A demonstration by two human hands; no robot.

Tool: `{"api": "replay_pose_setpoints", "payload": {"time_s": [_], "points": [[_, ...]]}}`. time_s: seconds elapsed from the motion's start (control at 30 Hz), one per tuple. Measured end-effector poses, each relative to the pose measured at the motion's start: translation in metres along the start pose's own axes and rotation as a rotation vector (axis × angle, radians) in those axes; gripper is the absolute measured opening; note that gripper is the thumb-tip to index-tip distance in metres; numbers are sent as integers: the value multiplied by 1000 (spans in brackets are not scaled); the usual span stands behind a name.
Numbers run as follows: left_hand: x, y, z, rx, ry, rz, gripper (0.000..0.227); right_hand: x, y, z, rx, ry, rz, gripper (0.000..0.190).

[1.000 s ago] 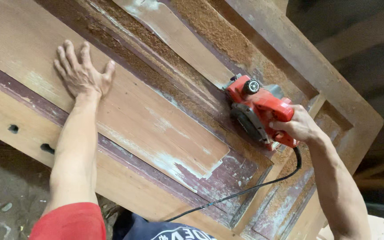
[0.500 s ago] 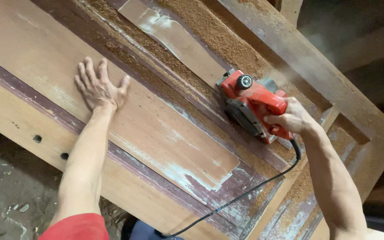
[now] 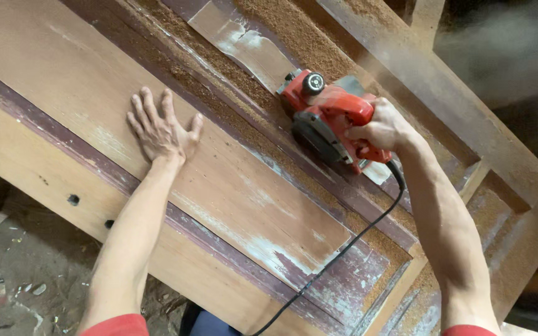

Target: The person uses a red electric sander to remove old finish from a wooden door panel. They move the sander across the flat surfaces and along the raised frame edges, generating sawdust as the finish is stripped away.

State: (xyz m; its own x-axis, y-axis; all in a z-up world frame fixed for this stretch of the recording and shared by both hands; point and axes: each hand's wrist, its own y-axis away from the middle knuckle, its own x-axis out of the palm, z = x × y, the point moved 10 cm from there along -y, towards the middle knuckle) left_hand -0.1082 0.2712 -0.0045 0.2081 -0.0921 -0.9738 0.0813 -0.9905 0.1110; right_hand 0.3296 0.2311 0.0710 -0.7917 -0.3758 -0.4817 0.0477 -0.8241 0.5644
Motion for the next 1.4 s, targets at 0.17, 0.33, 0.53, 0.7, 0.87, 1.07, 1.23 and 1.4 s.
{"api": "replay_pose_setpoints", "payload": {"time_s": [0.17, 0.33, 0.53, 0.7, 0.87, 1.07, 1.23, 1.4], "points": [[3, 1, -1, 14, -4, -24, 89, 10, -21, 27, -20, -23, -10, 33], [2, 0, 0, 11, 8, -26, 89, 17, -44, 54, -110, 18, -8, 31], [3, -1, -2, 7, -38, 39, 88, 28, -75, 84, -118, 81, -23, 22], [8, -6, 2, 9, -70, 93, 90, 42, -104, 115, -100, 87, -39, 19], [14, 0, -5, 18, -104, 160, 91, 52, -138, 155, -130, 130, -105, 18], [-14, -80, 55, 131, -18, 159, 96, 64, -160, 188, -88, 140, -82, 19], [-47, -196, 176, -27, -32, 121, 95, 65, -173, 181, 20, 66, -66, 28], [-36, -211, 180, -11, -92, 132, 92, 65, -187, 183, -25, 175, -79, 35]]}}
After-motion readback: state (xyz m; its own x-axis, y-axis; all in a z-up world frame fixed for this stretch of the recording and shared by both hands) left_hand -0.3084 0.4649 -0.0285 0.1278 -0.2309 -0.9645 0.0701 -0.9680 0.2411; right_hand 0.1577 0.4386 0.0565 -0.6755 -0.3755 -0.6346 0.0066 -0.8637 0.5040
